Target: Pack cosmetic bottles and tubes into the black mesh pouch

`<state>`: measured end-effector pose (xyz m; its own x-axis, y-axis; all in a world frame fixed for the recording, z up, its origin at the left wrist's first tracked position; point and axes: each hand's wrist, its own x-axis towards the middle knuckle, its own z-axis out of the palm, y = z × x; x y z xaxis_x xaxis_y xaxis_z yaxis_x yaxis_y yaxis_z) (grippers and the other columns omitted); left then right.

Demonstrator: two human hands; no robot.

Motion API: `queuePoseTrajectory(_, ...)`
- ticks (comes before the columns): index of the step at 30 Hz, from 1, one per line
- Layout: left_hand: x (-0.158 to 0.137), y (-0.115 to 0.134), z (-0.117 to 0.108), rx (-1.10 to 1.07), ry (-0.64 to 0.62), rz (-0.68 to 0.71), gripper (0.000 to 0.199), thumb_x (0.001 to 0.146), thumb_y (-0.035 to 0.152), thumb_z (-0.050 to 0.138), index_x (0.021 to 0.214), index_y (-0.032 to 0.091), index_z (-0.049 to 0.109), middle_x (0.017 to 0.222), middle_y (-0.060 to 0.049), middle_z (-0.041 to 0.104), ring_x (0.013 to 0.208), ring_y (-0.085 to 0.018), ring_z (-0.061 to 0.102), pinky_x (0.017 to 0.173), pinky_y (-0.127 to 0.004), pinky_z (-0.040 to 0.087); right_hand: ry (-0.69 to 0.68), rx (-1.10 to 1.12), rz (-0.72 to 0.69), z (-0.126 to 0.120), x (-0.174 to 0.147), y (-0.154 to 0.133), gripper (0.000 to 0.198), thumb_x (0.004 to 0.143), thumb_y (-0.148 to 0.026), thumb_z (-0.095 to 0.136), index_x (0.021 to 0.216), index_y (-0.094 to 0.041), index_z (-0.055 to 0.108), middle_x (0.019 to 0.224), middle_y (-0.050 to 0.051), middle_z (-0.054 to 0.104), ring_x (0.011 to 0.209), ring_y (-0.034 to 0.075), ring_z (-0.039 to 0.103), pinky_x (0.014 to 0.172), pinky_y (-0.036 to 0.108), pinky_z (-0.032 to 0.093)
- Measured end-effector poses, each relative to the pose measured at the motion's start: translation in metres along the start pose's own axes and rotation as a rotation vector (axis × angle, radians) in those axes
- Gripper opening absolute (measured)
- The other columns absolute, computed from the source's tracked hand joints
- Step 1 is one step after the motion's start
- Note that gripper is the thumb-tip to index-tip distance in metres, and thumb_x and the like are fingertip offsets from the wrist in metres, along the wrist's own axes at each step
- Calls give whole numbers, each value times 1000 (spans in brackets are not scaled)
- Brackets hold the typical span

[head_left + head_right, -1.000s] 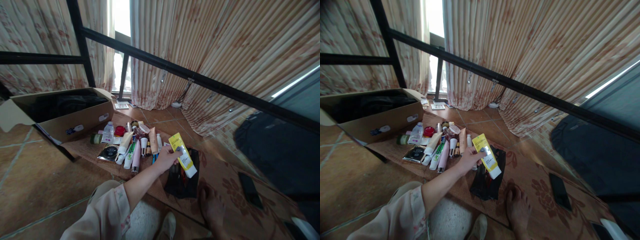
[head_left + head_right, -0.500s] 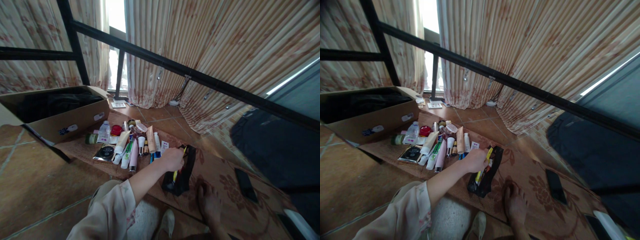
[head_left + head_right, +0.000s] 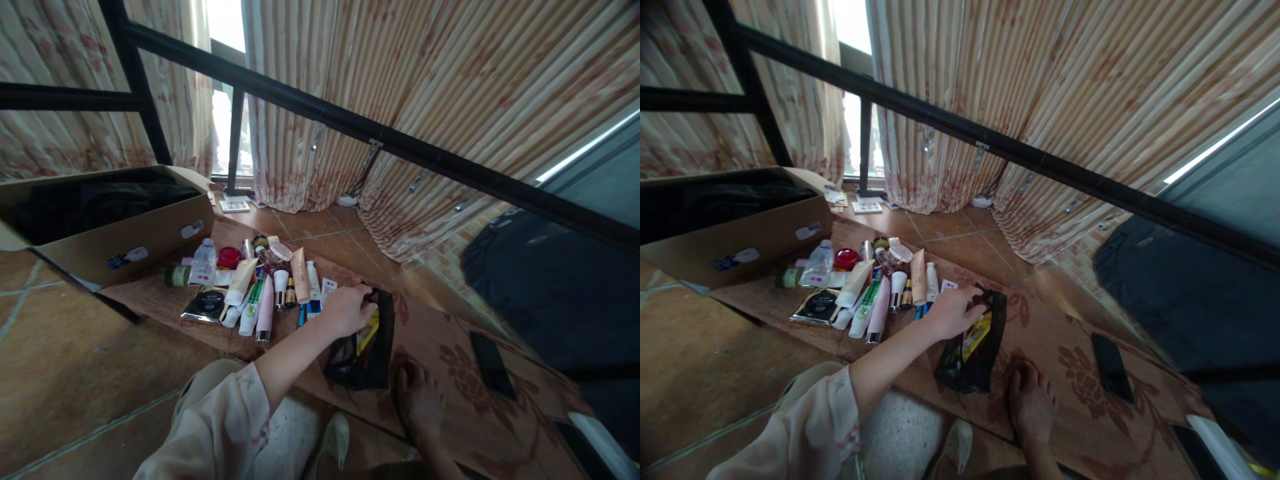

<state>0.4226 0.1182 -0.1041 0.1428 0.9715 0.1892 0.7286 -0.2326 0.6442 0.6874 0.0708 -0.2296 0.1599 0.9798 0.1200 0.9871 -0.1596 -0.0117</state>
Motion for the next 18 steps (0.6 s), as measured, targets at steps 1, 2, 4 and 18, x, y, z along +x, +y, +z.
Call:
queuePoseTrajectory(1, -1, -4, 0, -48, 32, -15, 35, 90, 36, 46, 119, 21, 57, 89, -4, 72, 86, -20, 68, 76, -29, 51, -3, 2, -2, 0, 0, 0, 44, 91, -42, 31, 120, -20, 56, 121, 12, 57, 111, 31, 50, 89, 43, 37)
queuePoseTrajectory(2, -2, -7, -1, -89, 56, -30, 34, 90, 34, 47, 119, 21, 57, 89, -3, 72, 85, -18, 68, 76, -27, 51, -4, 2, 1, 1, 1, 1, 44, 91, -42, 31, 120, -20, 57, 120, 13, 57, 110, 31, 50, 89, 44, 38)
queuePoseTrajectory(4, -6, -14, -1, -132, 80, -52, 32, 89, 31, 48, 118, 21, 57, 89, -2, 71, 83, -17, 67, 75, -26, 51, -6, -2, 8, 3, 1, 2, 44, 91, -43, 32, 119, -21, 57, 119, 13, 57, 109, 32, 51, 88, 44, 38)
queuePoseTrajectory(18, -30, -52, -30, 229, 59, -204, 27, 87, 29, 48, 105, 20, 65, 93, -8, 72, 91, -24, 68, 78, -32, 52, 51, -47, -67, 10, 1, 9, 43, 92, -42, 31, 118, -20, 57, 118, 13, 58, 108, 32, 51, 87, 44, 39)
